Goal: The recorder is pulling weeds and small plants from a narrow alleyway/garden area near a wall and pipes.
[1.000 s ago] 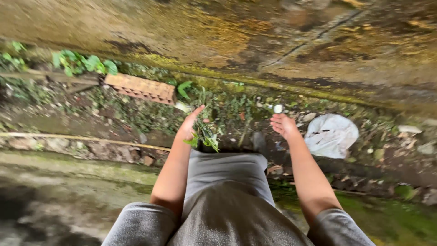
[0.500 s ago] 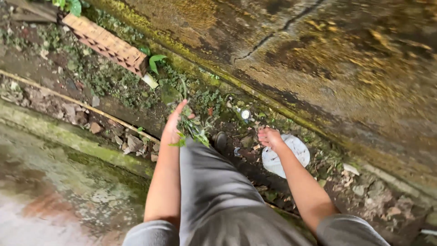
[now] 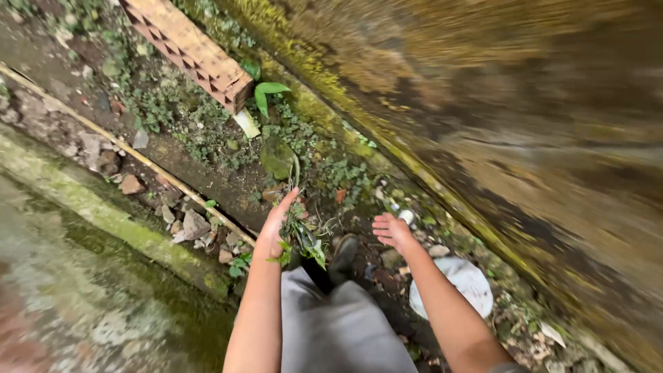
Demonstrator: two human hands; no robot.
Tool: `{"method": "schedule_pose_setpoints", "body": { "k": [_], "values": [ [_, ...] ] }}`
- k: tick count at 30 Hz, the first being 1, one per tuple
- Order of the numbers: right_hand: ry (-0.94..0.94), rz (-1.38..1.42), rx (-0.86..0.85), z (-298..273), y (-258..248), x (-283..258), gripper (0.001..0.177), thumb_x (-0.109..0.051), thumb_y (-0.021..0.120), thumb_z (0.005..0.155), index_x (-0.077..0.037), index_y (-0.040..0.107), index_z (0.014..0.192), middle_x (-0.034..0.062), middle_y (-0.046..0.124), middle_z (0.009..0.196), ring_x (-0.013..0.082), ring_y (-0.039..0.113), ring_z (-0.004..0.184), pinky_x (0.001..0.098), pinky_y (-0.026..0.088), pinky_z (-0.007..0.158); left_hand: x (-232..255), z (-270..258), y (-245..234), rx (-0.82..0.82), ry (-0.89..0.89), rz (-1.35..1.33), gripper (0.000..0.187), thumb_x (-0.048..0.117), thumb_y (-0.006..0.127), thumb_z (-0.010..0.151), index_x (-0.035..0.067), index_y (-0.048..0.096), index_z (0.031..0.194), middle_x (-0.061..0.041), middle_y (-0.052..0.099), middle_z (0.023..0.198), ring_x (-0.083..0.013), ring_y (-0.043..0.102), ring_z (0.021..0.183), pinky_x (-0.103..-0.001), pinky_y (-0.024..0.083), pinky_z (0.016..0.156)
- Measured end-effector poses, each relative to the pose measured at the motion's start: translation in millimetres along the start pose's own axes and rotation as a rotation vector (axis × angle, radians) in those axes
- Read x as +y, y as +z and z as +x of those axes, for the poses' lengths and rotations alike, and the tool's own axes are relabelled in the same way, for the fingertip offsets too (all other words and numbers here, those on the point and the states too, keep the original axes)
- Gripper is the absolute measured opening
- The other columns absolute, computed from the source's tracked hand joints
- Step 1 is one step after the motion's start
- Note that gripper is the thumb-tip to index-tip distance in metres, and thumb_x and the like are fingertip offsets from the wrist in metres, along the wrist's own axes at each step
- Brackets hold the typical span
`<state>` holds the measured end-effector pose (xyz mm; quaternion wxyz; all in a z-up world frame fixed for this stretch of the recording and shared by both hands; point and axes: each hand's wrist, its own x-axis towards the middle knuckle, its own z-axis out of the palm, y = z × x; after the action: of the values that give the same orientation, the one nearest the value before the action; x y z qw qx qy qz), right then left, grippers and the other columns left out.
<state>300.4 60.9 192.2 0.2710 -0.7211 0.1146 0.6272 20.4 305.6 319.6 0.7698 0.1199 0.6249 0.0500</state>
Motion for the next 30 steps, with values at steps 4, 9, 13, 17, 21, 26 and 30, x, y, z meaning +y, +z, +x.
{"method": "schedule_pose_setpoints", "body": {
  "k": [4, 9, 13, 17, 21, 26, 30],
  "values": [
    [0.017, 0.02, -0.001, 122.7, 18.7, -9.8, 0.055, -0.049, 0.039, 0.104, -0.007, 0.062, 0.131, 0.0106, 0.071, 0.126, 0.0264, 0.068, 0.11, 0.0442, 0.054, 0.093, -4.3, 80.3, -17.0, -0.041, -0.004, -0.036, 0.059, 0.059, 0.08, 0.077, 0.011, 0.07, 0.109, -0.014, 0.067, 0.114, -0.028, 0.068, 0.099, -0.047, 0.051, 0.093],
    [0.042, 0.126, 0.085, 250.7, 26.0, -26.7, 0.062, -0.056, 0.041, 0.103, -0.008, 0.053, 0.141, 0.0125, 0.065, 0.136, 0.0291, 0.064, 0.116, 0.0473, 0.051, 0.096, -2.2, 156.1, -21.6, 0.071, 0.043, 0.392, 0.05, 0.064, 0.07, 0.083, 0.022, 0.074, 0.11, 0.003, 0.069, 0.105, -0.0105, 0.06, 0.091, -0.034, 0.038, 0.088],
    [0.081, 0.175, 0.111, 303.7, 36.3, -34.4, 0.062, -0.055, 0.045, 0.103, -0.009, 0.05, 0.143, 0.0094, 0.064, 0.137, 0.0259, 0.064, 0.118, 0.0446, 0.051, 0.098, 2.3, 175.0, -19.6, -0.009, 0.005, 0.283, 0.049, 0.061, 0.072, 0.08, 0.016, 0.077, 0.098, -0.001, 0.077, 0.092, -0.0123, 0.067, 0.079, -0.029, 0.045, 0.083],
    [0.157, 0.44, 0.074, 336.1, 31.7, -32.7, 0.052, -0.046, 0.052, 0.103, -0.007, 0.055, 0.137, 0.0062, 0.07, 0.13, 0.0193, 0.067, 0.112, 0.0373, 0.054, 0.093, -3.8, 187.9, -19.4, -0.055, -0.021, 0.174, 0.044, 0.057, 0.075, 0.08, 0.015, 0.075, 0.093, 0.0, 0.073, 0.084, -0.0146, 0.066, 0.074, -0.032, 0.049, 0.075],
    [0.229, 0.689, 0.102, 358.6, 17.1, -27.3, 0.033, -0.034, 0.056, 0.105, -0.005, 0.062, 0.119, 0.0062, 0.073, 0.114, 0.018, 0.068, 0.095, 0.0346, 0.056, 0.083, -15.7, 200.0, -21.6, -0.045, -0.014, 0.228, 0.043, 0.058, 0.072, 0.082, 0.016, 0.074, 0.092, 0.002, 0.073, 0.082, -0.012, 0.065, 0.074, -0.03, 0.045, 0.079],
    [0.109, 0.724, 0.057, 384.7, 5.8, -2.4, 0.014, -0.012, 0.046, 0.101, -0.005, 0.058, 0.097, 0.0068, 0.063, 0.088, 0.0192, 0.06, 0.075, 0.0353, 0.051, 0.067, -24.3, 202.8, -23.0, -0.049, -0.018, 0.216, 0.044, 0.06, 0.071, 0.083, 0.017, 0.072, 0.092, 0.002, 0.073, 0.084, -0.0135, 0.066, 0.081, -0.032, 0.043, 0.091],
    [-0.053, 0.321, -0.015, 350.2, 31.4, 10.3, 0.022, 0.002, 0.033, 0.093, -0.009, 0.05, 0.085, 0.005, 0.047, 0.07, 0.0172, 0.042, 0.056, 0.0344, 0.039, 0.049, -55.6, 248.5, -44.1, 0.036, -0.07, 0.262, 0.042, 0.066, 0.074, 0.082, 0.027, 0.064, 0.094, 0.004, 0.063, 0.095, -0.0216, 0.054, 0.103, -0.043, 0.039, 0.102]
  ]
}}
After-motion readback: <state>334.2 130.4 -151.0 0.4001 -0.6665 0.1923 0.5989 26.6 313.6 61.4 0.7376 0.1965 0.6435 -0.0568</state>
